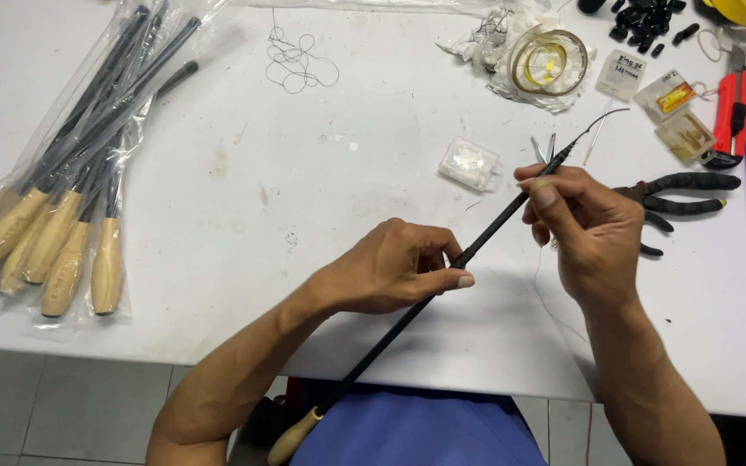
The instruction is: Wrapping thread around a fishing rod guide to secure it to the rod blank and trimming the excess with snips.
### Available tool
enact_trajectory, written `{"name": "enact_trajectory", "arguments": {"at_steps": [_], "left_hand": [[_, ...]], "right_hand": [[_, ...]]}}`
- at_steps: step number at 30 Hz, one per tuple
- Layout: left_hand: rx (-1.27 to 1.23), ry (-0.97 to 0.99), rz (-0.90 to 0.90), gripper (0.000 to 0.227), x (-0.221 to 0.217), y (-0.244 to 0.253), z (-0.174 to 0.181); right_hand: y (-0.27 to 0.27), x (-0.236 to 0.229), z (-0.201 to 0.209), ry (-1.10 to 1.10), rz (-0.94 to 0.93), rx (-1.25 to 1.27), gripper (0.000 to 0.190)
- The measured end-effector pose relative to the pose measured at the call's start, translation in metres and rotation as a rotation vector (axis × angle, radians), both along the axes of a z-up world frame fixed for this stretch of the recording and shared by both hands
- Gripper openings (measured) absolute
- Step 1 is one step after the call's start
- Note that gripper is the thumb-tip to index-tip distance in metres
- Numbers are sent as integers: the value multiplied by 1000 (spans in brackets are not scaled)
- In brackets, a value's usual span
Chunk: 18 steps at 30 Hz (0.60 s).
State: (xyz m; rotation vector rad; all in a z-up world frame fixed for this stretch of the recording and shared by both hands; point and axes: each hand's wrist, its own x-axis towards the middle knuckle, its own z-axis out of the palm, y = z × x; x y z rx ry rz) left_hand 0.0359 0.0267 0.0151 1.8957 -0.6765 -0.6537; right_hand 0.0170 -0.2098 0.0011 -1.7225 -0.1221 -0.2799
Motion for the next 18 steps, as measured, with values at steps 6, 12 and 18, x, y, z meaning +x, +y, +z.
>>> {"name": "enact_trajectory", "arguments": {"at_steps": [6, 12, 18], "left_hand": [[-159, -237, 107, 54, -9, -17, -35], [-226, -299, 206, 40, -10, -19, -36], [-228, -486, 311, 37, -6, -17, -42]], "right_hand": [[-8, 9, 2, 8, 6, -27, 14], [-5, 7, 6, 8, 93, -59, 15], [-80, 14, 5, -143, -158, 13, 9]]}}
